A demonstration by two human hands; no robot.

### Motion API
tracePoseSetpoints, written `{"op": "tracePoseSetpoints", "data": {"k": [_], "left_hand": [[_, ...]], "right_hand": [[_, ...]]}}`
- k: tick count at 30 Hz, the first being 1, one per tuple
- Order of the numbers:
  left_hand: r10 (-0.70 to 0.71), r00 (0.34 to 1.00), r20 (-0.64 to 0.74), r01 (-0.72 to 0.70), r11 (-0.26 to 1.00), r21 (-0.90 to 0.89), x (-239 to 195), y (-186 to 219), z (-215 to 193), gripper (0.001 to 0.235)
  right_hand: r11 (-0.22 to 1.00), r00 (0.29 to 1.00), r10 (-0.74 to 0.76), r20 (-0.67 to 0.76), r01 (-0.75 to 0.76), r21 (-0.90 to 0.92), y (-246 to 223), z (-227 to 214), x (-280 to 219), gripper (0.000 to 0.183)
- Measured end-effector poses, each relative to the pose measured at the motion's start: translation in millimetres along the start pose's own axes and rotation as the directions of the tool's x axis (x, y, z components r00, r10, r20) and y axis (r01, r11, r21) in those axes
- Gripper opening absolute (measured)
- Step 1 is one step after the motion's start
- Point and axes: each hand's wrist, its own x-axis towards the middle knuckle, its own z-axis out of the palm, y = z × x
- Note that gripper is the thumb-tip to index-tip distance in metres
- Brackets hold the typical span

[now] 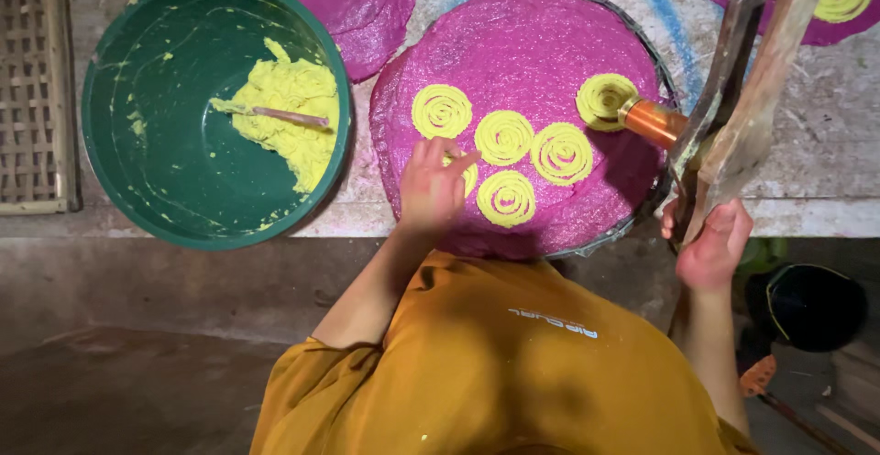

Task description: The person uses a wooden-handled piping tool to extrude yellow dough into spiral shapes onto a pink circular mat. They repeatedly refill the tool from a green bowl and continue piping additional spirals across the mat.

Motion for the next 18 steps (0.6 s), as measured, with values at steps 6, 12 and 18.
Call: {"op": "tracePoseSetpoints", "data": {"k": [6, 12, 18], "left_hand": [[0.056, 0.998, 0.02, -0.056, 0.998, 0.009, -2, 16, 7, 0.04], [0.137, 0.991, -0.005, -0.137, 0.98, -0.145, 30, 62, -59, 0.052], [0.244, 0.882, 0.403, -0.097, 0.931, -0.352, 68, 90, -128, 0.041]], "right_hand": [[1.0, 1.0, 0.018, 0.014, -0.018, -0.001, 29, -22, -5, 0.078], [0.959, 0.995, 0.027, 0.092, 0.0, -0.285, 12, -10, 12, 0.066], [0.533, 0.495, -0.349, 0.796, 0.803, -0.265, -124, 67, 59, 0.065]]}}
